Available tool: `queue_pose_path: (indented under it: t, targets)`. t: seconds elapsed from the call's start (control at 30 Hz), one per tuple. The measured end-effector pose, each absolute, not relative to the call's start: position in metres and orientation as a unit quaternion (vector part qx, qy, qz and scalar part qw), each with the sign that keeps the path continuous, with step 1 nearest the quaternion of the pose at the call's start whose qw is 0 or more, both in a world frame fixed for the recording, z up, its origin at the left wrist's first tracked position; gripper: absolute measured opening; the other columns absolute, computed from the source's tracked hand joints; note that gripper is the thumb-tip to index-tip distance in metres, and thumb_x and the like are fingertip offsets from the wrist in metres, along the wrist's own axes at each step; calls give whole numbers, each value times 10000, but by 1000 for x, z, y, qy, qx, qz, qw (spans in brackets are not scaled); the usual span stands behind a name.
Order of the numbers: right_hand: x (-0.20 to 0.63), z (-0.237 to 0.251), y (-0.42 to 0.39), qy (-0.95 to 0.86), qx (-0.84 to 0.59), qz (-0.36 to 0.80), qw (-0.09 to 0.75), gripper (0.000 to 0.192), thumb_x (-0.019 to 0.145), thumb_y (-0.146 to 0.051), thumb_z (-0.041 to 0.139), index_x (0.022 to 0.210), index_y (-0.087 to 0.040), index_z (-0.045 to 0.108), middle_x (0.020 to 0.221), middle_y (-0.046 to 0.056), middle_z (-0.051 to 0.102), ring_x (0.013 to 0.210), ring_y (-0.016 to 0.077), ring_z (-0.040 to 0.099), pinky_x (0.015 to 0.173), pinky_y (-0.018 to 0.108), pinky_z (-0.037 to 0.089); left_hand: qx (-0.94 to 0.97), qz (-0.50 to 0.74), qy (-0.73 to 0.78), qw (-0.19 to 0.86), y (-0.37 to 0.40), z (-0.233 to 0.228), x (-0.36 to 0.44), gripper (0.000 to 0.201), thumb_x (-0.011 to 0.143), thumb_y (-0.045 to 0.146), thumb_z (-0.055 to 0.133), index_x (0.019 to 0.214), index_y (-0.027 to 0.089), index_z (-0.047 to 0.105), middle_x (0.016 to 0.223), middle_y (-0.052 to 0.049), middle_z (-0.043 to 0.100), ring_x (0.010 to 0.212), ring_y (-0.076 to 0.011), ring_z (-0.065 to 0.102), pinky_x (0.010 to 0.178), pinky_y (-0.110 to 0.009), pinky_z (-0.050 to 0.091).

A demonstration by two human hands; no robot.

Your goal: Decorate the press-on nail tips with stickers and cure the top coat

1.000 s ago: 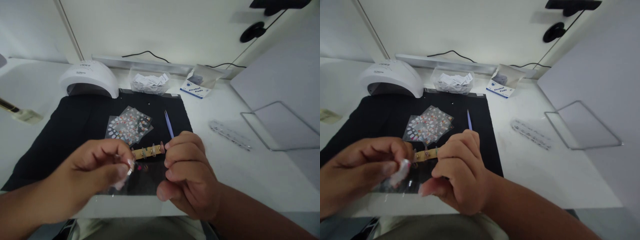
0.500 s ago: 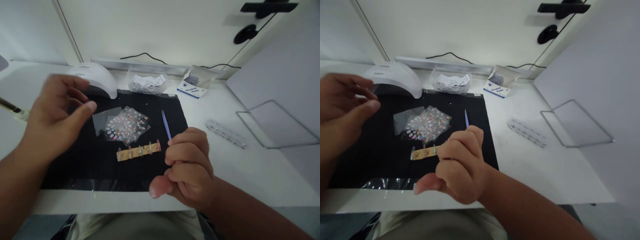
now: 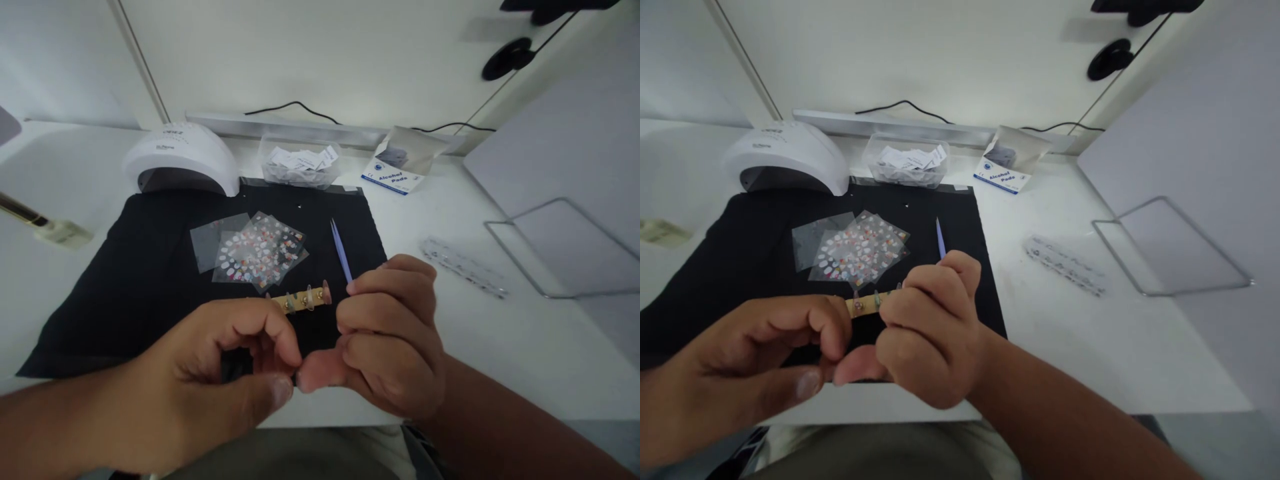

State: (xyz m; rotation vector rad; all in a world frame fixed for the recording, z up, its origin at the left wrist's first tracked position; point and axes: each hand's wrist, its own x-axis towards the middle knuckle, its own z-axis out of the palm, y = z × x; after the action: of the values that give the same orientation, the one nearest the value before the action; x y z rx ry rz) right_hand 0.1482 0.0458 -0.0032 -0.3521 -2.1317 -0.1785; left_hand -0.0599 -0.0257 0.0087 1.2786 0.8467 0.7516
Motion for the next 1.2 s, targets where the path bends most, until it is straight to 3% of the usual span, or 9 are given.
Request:
queue_pose_path:
  t: [0.4, 0.77, 0.93, 1.07, 1.2]
  targets:
    - [142, -5, 43, -847, -159, -94, 498, 404, 971, -399, 534, 634, -223, 398, 593, -35, 587, 699, 165, 521, 682, 408, 405, 555, 324, 387, 661, -25, 7, -58, 99, 924, 271, 580, 874, 187, 600, 803, -17, 565, 710, -132, 484, 631, -251, 420]
    - [149, -2, 53, -881, -122, -93, 448, 317, 806, -248, 724, 673, -235, 437, 665, -23, 629, 734, 184, 529, 690, 401, 408, 486, 336, 381, 711, -21, 8, -60, 124, 916, 279, 578, 836, 186, 595, 728, 11, 507, 672, -115, 415, 598, -224, 355]
    - [150, -2, 57, -899, -98, -7, 426, 180, 770, -136, 662, 766, -228, 508, 707, 2, 617, 752, 190, 515, 691, 397, 439, 406, 339, 361, 768, -14, 4, -65, 63, 821, 233, 636, 827, 175, 660, 742, 1, 581, 675, -106, 499, 618, -203, 410]
    - [146, 1, 50, -906, -99, 132, 389, 97, 784, -196, 664, 834, -180, 582, 751, 26, 639, 803, 196, 546, 752, 400, 458, 380, 319, 356, 792, -11, 3, -69, 58, 792, 207, 640, 834, 176, 665, 741, 12, 578, 619, -80, 489, 545, -167, 371]
    - [137, 3, 40, -887, -156, 254, 353, 50, 785, -189, 635, 803, -175, 591, 693, 4, 624, 726, 167, 537, 740, 374, 442, 416, 316, 376, 765, -12, 5, -70, 67, 805, 176, 604, 850, 171, 653, 707, 24, 540, 586, -76, 432, 520, -177, 334]
